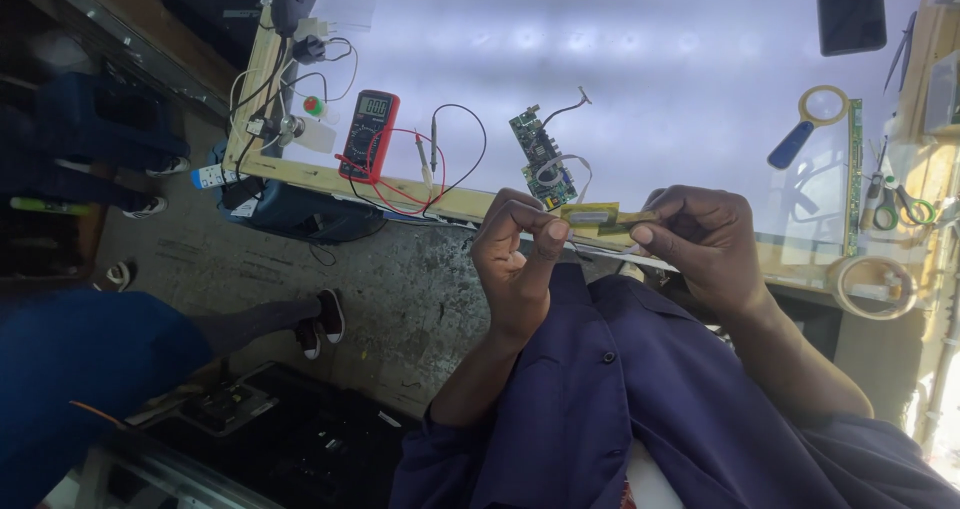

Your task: The person handles a small circuit board and then attaches a long green circuit board to the edge of a large flat-screen TV. They connect a ribbon cable to a power board on the workbench, and the TV screen turns on to display a brand logo before showing a 'No Signal' message.

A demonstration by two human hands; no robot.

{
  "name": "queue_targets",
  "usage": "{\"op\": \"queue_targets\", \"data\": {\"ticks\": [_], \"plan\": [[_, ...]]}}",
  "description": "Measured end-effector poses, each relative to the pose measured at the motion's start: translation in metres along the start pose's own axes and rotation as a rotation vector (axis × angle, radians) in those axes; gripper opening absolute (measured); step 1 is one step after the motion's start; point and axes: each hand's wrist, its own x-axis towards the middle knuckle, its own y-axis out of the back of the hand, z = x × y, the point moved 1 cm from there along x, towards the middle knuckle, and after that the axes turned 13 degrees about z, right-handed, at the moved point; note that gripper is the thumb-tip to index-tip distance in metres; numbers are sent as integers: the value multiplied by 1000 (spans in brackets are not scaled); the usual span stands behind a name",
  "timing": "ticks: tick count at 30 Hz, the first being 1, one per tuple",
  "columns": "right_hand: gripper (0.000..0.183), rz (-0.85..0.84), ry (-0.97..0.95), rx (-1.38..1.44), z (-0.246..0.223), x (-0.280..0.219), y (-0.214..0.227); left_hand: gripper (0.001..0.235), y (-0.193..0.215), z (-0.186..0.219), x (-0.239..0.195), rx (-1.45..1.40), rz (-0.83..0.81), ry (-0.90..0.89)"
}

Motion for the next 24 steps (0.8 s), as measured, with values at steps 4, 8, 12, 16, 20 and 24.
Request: {"op": "queue_targets", "data": {"ticks": [4, 8, 12, 16, 20, 24], "plan": [[18, 11, 4, -12, 4, -7, 2, 25, 10, 4, -4, -3, 9, -8], [18, -4, -12, -11, 10, -13, 4, 24, 18, 8, -9, -6, 22, -4], [20, -21, -16, 30, 9, -18, -3, 24, 27, 11, -13, -7, 33, 22], [21, -38, -19, 10, 6, -22, -10, 24, 36, 14, -14, -9, 54, 27], [22, -55, -40, -27, 7, -26, -16, 24, 46, 13, -18, -1, 69, 24], [20, -87, -53, -96, 3, -29, -26, 24, 59, 8, -24, 40, 104, 36]]}}
